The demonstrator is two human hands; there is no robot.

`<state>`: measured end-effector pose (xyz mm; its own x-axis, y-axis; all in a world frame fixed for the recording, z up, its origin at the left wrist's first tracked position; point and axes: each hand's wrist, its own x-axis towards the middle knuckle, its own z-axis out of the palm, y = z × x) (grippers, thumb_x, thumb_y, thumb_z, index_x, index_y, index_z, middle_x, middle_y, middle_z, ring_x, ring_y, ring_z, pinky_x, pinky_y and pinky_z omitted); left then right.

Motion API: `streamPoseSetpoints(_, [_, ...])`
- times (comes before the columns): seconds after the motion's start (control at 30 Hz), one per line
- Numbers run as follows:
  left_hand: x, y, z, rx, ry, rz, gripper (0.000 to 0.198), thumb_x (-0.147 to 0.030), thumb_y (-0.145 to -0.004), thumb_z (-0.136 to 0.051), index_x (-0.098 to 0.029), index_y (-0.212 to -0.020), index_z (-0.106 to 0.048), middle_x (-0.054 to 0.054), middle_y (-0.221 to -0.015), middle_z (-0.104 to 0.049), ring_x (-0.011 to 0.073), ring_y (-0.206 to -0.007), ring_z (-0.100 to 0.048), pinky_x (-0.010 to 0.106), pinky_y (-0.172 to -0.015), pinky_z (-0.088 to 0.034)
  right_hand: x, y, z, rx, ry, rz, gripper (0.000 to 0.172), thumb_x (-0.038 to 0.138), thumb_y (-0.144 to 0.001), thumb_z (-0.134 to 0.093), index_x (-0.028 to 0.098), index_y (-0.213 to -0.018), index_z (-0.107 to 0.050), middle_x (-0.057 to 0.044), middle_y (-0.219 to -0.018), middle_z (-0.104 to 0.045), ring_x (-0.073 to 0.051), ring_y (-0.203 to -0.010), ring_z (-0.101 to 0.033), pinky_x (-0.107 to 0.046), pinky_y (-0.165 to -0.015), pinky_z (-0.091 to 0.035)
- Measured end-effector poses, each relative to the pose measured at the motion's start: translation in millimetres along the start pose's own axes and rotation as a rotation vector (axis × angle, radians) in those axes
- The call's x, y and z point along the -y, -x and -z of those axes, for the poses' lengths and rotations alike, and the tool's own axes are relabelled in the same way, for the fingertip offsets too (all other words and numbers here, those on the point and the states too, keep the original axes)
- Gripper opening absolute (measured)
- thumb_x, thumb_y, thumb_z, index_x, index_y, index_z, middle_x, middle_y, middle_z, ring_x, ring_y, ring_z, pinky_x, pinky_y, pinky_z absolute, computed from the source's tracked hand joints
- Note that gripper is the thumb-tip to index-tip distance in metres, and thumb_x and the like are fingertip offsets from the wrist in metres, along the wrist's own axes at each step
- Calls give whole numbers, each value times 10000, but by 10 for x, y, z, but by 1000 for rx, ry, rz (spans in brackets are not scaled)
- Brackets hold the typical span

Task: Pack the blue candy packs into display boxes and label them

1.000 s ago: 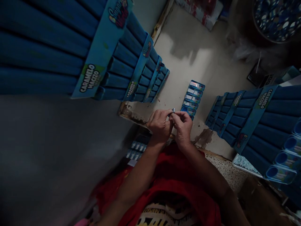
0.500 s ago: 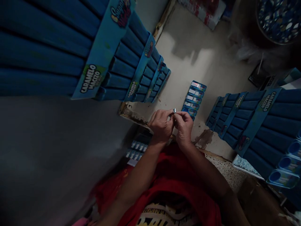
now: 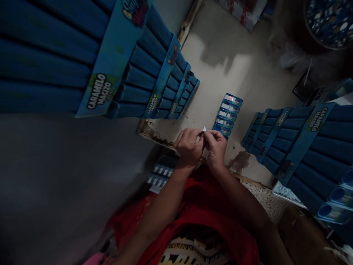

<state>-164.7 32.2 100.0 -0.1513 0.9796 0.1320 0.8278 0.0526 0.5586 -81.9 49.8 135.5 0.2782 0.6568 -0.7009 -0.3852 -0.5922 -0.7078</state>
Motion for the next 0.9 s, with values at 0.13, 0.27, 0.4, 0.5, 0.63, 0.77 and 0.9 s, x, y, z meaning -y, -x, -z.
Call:
streamPoseSetpoints(0.13, [1,14,26,34,-13,5,176,-247,-1022,-621,-236,-923,-766,73,-877,-744,232,-838,-641,351,-784,-429,-17,-24,9,24,44,17,266,413,-682,-749,208,-728,-586,95,-560,-491,-71,-509,-372,-228,-511,-312])
streamPoseSetpoints(0.27, [-1,-3,117,88,-56,15,148,-225,-1000,-643,-238,-906,-757,72,-883,-745,237,-846,-648,352,-786,-437,-15,-65,108,73,258,163,235,426,-772,-677,217,-772,-569,79,-619,-514,-90,-537,-406,-233,-538,-338])
streamPoseSetpoints(0.4, [-44,-87,365,282,-192,-13,158,-217,-977,-659,-230,-839,-734,81,-863,-736,256,-870,-673,359,-735,-430,130,-114,249,214,914,455,142,345,-895,-615,209,-859,-596,-7,-793,-664,-138,-697,-562,-247,-642,-359])
streamPoseSetpoints(0.5, [-127,-188,613,525,-290,-28,122,-187,-955,-656,-213,-877,-746,101,-914,-751,283,-918,-704,364,-685,-424,263,-98,259,391,1531,552,76,203,-949,-567,183,-937,-639,-95,-951,-753,-179,-817,-640,-290,-632,-284])
streamPoseSetpoints(0.63, [-258,-333,851,826,-362,-16,208,-108,-950,-573,-165,-980,-770,146,-976,-763,309,-933,-736,360,-637,-413,301,18,156,561,1915,472,208,141,-995,-485,161,-1090,-670,-132,-1020,-780,-212,-840,-674,-335,-608,-236])
streamPoseSetpoints(0.77, [-172,-416,911,1020,-367,-37,259,-81,-933,-530,-138,-991,-776,176,-1013,-770,330,-962,-745,357,-649,-410,279,140,106,623,1967,376,260,167,-1013,-473,148,-1176,-675,-148,-1065,-789,-228,-867,-695,-340,-613,-247])
streamPoseSetpoints(0.9, [194,-359,898,1115,-176,-122,185,-202,-953,-569,-184,-953,-753,125,-981,-765,291,-958,-718,342,-734,-433,365,126,191,730,1786,244,215,221,-941,-598,136,-1091,-725,-112,-988,-785,-189,-812,-652,-297,-631,-283])
